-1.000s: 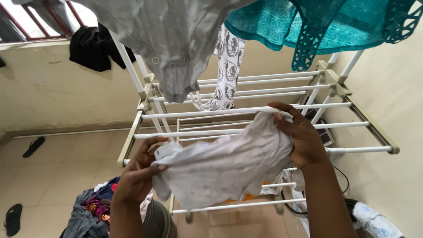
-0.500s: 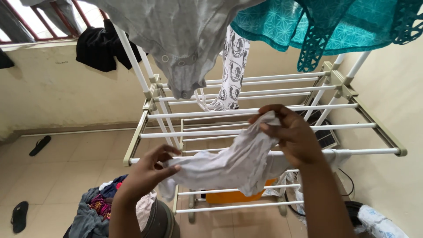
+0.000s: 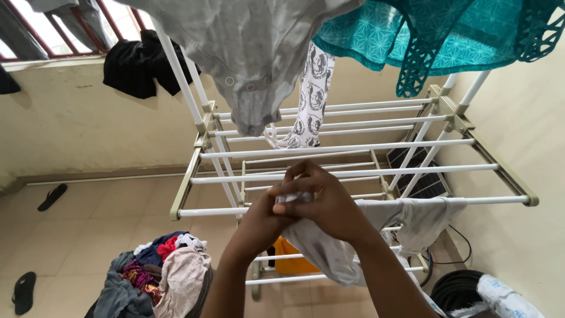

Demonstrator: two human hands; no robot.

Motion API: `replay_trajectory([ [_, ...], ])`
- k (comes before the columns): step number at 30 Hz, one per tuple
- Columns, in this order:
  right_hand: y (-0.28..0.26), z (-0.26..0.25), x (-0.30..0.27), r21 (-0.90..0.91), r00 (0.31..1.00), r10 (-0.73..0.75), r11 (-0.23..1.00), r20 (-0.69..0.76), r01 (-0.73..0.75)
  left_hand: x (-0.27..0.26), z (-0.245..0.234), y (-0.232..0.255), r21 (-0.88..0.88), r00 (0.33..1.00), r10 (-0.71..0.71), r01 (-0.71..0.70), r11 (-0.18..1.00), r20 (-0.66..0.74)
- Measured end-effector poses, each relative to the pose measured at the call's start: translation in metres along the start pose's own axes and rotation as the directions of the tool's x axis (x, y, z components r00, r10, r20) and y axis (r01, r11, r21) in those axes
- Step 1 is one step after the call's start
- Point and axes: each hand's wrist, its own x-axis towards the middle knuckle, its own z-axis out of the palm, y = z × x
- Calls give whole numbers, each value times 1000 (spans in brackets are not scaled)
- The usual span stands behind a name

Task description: Hang various pieces of laundry on a drying rack.

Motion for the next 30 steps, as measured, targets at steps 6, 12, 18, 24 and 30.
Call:
replay_trajectory([
  [6, -3, -14, -4, -327, 989, 20, 943, -146, -67, 9, -4, -4, -82, 996, -7, 0, 997, -86],
  [12, 20, -45, -19, -302, 944, 326, 907, 59, -294, 2, -20, 2, -242, 973, -68, 12, 970, -222],
  [18, 48, -64, -28, -400, 940, 323, 880, 112, -255, -14, -30, 37, -384, 937, -74, -67, 921, -341],
  [24, 1, -23, -18, -10, 967, 179, 984, 179, -180, -11, -25, 25, -333, 981, -119, 62, 941, -153],
  [30, 20, -33, -20, -317, 820, 517, 842, 246, -436, -20, -24, 47, -336, 985, 29, -86, 938, -170],
])
